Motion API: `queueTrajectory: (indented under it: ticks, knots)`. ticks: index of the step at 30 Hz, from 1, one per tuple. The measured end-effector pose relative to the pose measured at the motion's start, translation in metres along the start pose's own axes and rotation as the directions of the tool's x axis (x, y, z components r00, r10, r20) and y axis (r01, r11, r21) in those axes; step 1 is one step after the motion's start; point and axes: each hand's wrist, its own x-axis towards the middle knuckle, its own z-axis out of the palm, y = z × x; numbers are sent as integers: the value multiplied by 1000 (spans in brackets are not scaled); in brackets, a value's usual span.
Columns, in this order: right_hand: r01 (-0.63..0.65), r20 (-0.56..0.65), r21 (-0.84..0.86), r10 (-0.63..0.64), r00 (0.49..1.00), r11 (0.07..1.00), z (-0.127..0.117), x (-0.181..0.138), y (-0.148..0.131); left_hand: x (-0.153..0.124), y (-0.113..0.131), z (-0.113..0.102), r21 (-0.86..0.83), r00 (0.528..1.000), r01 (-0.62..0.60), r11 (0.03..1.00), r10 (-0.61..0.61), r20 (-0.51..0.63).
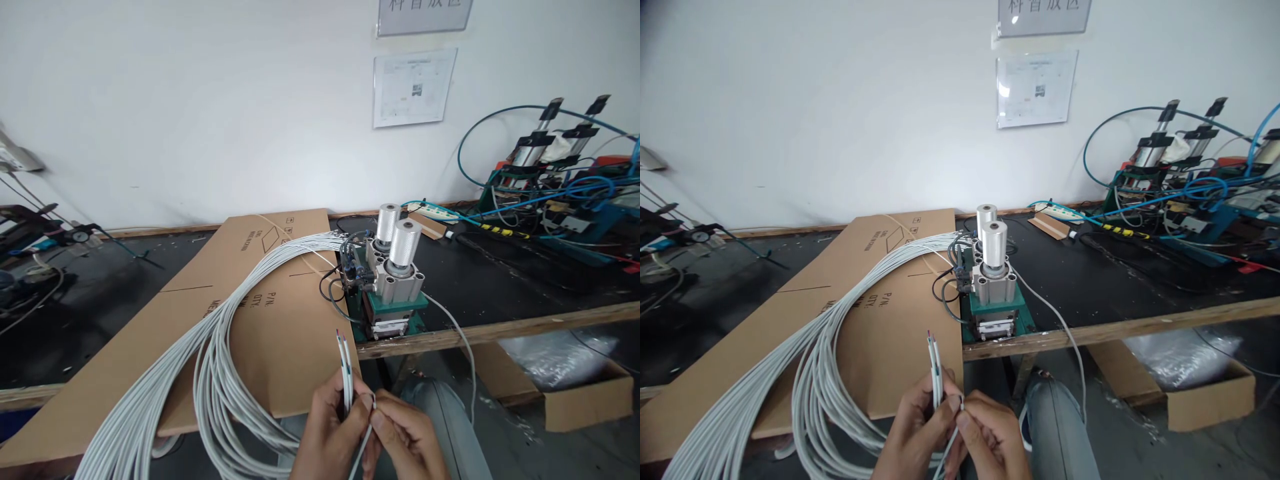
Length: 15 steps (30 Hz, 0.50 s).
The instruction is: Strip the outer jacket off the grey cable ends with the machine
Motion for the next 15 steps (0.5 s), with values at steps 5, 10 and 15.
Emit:
queueTrajectory:
  ticks: [5,10,15]
  knots:
    - [-26,-24,24,27,999,999,1,1,-2,-1,-2,2,33,999,-42,999,42,0]
    - [-24,-4,30,24,1000,999,0,2,-2,0,-1,3,41,999,-36,999,37,-25]
    - [-40,-24,10,40,999,999,0,3,-4,1,4,6,63,997,-38,997,42,-63]
